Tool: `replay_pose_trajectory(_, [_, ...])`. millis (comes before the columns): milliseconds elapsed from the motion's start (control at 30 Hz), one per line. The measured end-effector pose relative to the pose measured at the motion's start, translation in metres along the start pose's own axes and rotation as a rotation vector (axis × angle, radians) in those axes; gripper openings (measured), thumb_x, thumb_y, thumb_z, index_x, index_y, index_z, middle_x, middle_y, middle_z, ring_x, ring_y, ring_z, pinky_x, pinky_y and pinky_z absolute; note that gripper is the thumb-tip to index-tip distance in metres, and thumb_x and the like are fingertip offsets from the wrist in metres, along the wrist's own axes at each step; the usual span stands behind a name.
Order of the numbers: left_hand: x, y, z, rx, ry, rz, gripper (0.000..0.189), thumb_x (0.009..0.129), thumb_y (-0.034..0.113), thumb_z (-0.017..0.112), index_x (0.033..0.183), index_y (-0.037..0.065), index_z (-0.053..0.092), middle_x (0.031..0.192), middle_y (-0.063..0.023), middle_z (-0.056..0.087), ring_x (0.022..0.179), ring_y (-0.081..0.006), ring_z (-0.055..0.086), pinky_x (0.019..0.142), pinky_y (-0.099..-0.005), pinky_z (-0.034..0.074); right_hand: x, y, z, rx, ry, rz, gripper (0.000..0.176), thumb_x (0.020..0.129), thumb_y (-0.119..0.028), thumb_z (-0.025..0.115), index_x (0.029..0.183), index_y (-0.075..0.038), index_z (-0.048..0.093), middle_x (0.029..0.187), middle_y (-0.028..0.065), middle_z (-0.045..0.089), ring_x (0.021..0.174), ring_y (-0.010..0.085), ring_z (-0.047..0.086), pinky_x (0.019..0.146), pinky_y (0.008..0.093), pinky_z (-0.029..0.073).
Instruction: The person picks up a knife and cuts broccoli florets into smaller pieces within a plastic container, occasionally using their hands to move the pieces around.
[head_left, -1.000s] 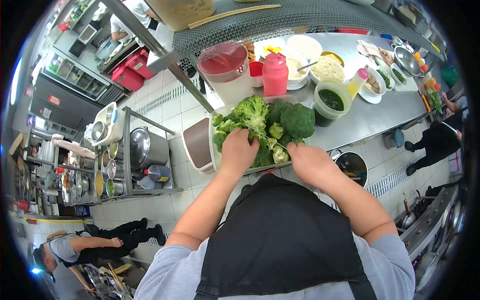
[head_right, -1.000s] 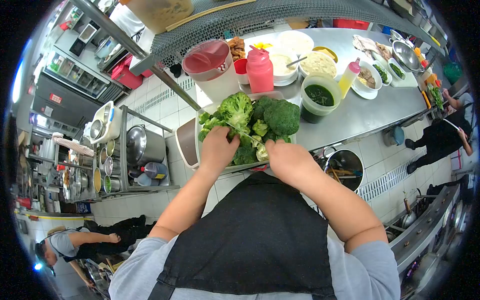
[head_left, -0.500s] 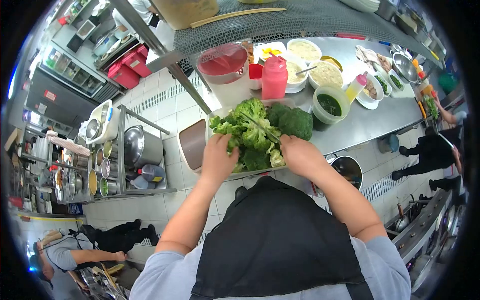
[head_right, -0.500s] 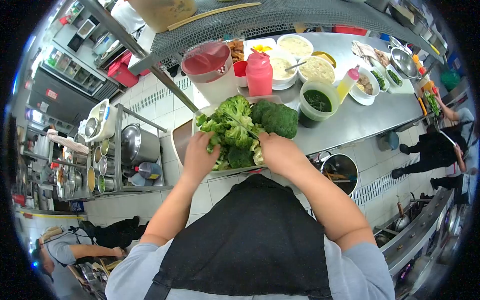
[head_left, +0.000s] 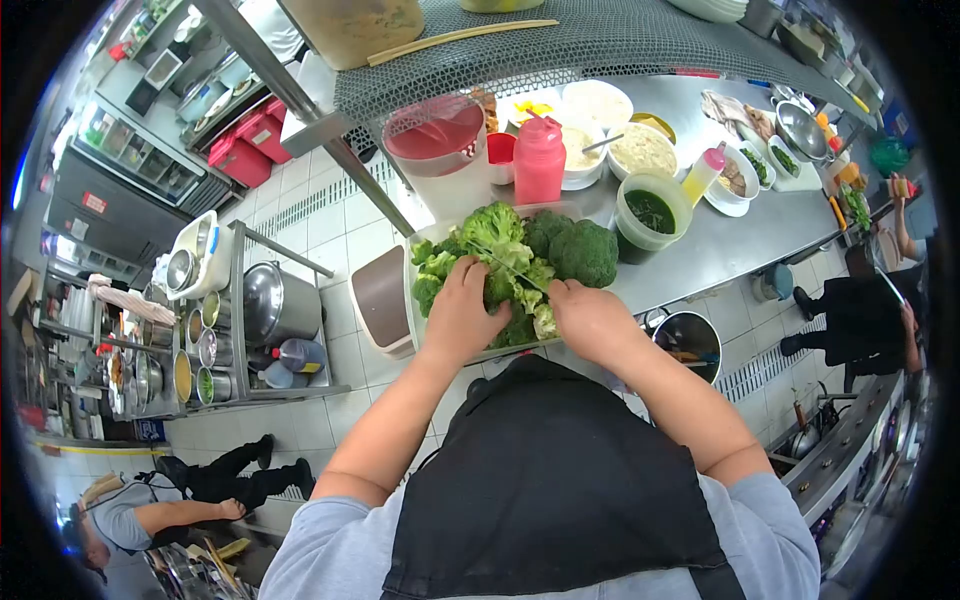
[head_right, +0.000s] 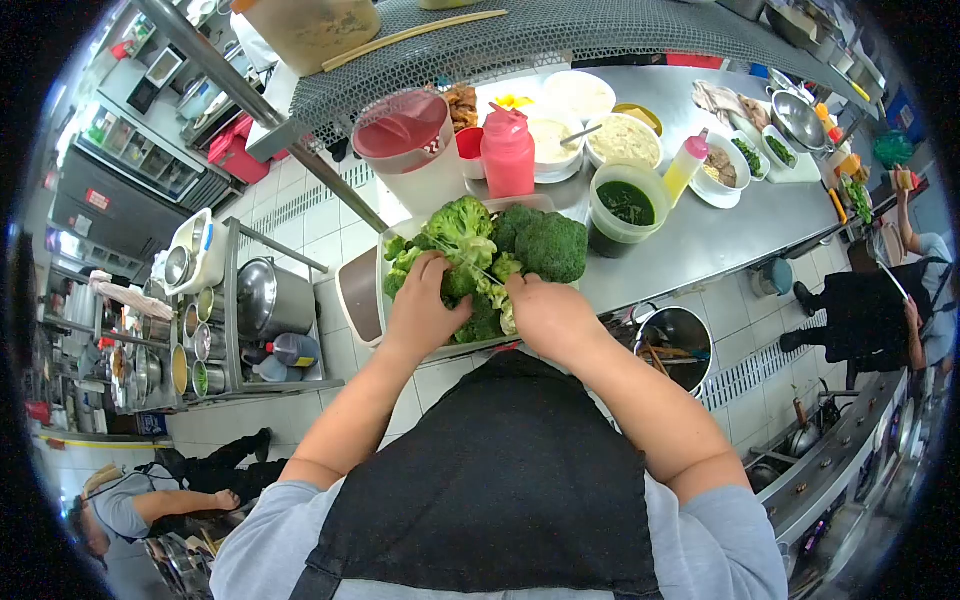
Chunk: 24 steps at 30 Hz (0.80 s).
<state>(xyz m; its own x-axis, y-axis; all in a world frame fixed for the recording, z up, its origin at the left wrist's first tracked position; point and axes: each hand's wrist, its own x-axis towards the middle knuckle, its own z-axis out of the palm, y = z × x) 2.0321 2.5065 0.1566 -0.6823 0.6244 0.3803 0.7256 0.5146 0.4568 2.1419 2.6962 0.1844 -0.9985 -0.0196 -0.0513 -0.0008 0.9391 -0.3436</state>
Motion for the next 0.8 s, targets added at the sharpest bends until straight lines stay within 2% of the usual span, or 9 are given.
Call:
replay_pose_trajectory(67, [0.003,0.009,-0.008,-0.108,-0.089,-0.158,0.051,0.073,0.019,0.078,0.116,-0.001,0.06,0.118,-0.0191,0.054,0.111,-0.0382,0.054,0.094,-0.0442,0.048,0.001,0.0,0.004,0.007,-0.004,0.013,0.024,0.086,-0.007,0.053,0.107,0.004,0.053,0.094,0.0212,0.065,0.08,0.0391,0.069,0.068,0.0476,0.056])
replay_pose_trajectory(167, [0.0,0.015,-0.008,0.064,-0.049,-0.11,0.045,0.074,0.015,0.076,0.114,0.0,0.062,0.119,-0.019,0.053,0.112,-0.0384,0.055,0.094,-0.0443,0.048,-0.002,-0.003,0.002,0.007,-0.044,0.017,0.024,0.085,-0.006,0.053,0.107,0.004,0.053,0.094,0.0218,0.065,0.08,0.0392,0.069,0.069,0.0475,0.056])
replay_pose_trajectory(267, [-0.001,0.011,0.0,-0.058,-0.047,-0.155,0.041,0.075,0.012,0.075,0.112,-0.001,0.063,0.119,-0.0189,0.053,0.11,-0.0387,0.056,0.093,-0.0445,0.048,0.001,-0.004,0.004,0.0,-0.042,0.001,0.022,0.086,-0.005,0.052,0.106,0.004,0.053,0.093,0.0221,0.065,0.081,0.0398,0.069,0.069,0.0477,0.056])
replay_pose_trajectory(367, [-0.002,0.01,0.004,-0.033,0.021,-0.117,0.041,0.073,0.01,0.076,0.11,0.0,0.063,0.113,-0.0184,0.055,0.106,-0.0382,0.058,0.089,-0.0438,0.05,0.015,-0.005,0.014,0.034,-0.006,-0.01,0.02,0.088,-0.007,0.049,0.104,0.004,0.053,0.093,0.0224,0.066,0.081,0.0405,0.069,0.07,0.0478,0.056])
replay_pose_trajectory(500, [-0.004,0.007,0.009,-0.036,0.029,-0.133,0.042,0.073,0.011,0.077,0.11,0.0,0.063,0.114,-0.019,0.055,0.106,-0.0387,0.058,0.089,-0.044,0.05,0.039,-0.014,0.023,0.093,-0.008,0.045,0.019,0.093,-0.01,0.044,0.103,0.003,0.054,0.096,0.0237,0.066,0.083,0.041,0.068,0.072,0.0478,0.056])
replay_pose_trajectory(800, [-0.009,-0.009,0.023,-0.042,0.104,-0.104,0.041,0.072,0.013,0.081,0.105,0.0,0.06,0.112,-0.02,0.055,0.101,-0.0422,0.059,0.084,-0.0458,0.051,0.062,-0.029,0.039,0.043,0.05,0.026,0.021,0.093,-0.01,0.044,0.104,0.004,0.055,0.099,0.0256,0.066,0.086,0.0402,0.069,0.074,0.0474,0.056])
